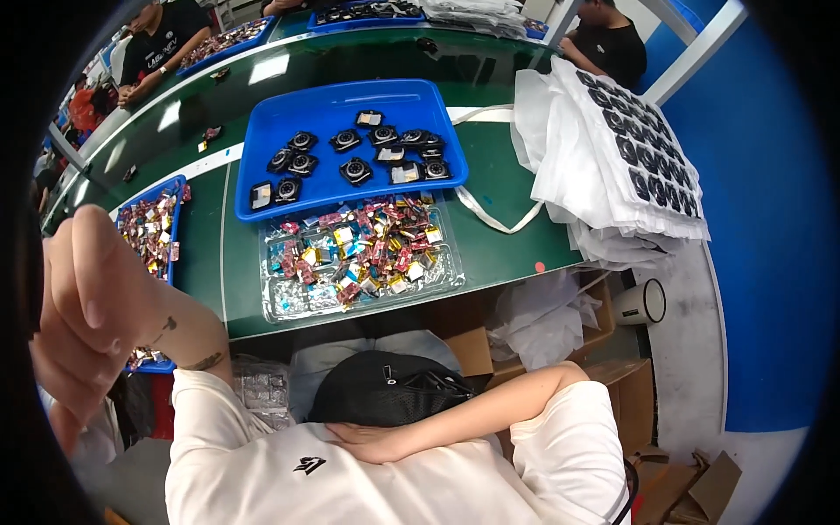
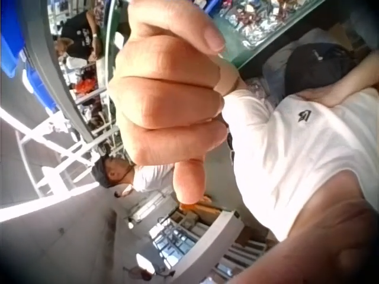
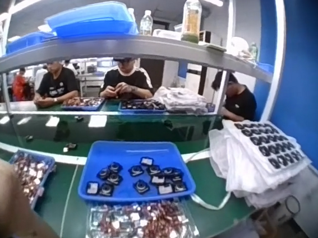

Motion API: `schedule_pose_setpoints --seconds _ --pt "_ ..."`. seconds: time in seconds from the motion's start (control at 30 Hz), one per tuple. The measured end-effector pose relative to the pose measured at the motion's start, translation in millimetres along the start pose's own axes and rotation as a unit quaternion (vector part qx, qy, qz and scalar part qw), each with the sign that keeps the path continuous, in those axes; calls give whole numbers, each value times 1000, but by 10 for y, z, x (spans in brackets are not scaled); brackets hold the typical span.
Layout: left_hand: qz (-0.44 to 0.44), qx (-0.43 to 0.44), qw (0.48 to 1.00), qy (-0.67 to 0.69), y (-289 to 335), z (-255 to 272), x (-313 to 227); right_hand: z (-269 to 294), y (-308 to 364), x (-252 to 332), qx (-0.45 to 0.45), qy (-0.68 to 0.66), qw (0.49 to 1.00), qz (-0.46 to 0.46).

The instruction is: Logging work details in a notebook and then assembling small camera lenses or sensor components into blue trays on an assembly line.

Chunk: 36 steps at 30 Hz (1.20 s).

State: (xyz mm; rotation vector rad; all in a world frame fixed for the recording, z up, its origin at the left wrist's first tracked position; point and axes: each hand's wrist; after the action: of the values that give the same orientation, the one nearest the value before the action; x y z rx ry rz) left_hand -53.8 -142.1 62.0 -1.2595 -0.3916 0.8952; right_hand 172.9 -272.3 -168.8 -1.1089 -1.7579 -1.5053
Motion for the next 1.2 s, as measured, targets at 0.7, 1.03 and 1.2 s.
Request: schedule_pose_setpoints --seconds 0.7,1.03,1.2 --pt "72 144 984 -70 -137 140 416 -114 116 -276 -46 70 992 -95" --pt "56 14 998 0 94 357 645 -29 -10 -63 -138 96 978 -126" --pt "484 -184 806 -287 213 -712 166 -107 -63 -187 -169 184 968 -15"
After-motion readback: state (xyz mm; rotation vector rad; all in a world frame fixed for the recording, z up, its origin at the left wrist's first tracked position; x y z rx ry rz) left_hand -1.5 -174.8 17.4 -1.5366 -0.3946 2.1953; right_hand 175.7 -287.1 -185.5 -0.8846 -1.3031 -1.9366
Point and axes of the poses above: each hand's wrist, its own y-axis away from the middle knuckle, its own z-axis out of the back of the hand, x = y × z, and after that the axes turned 9 degrees about -y, right-handed
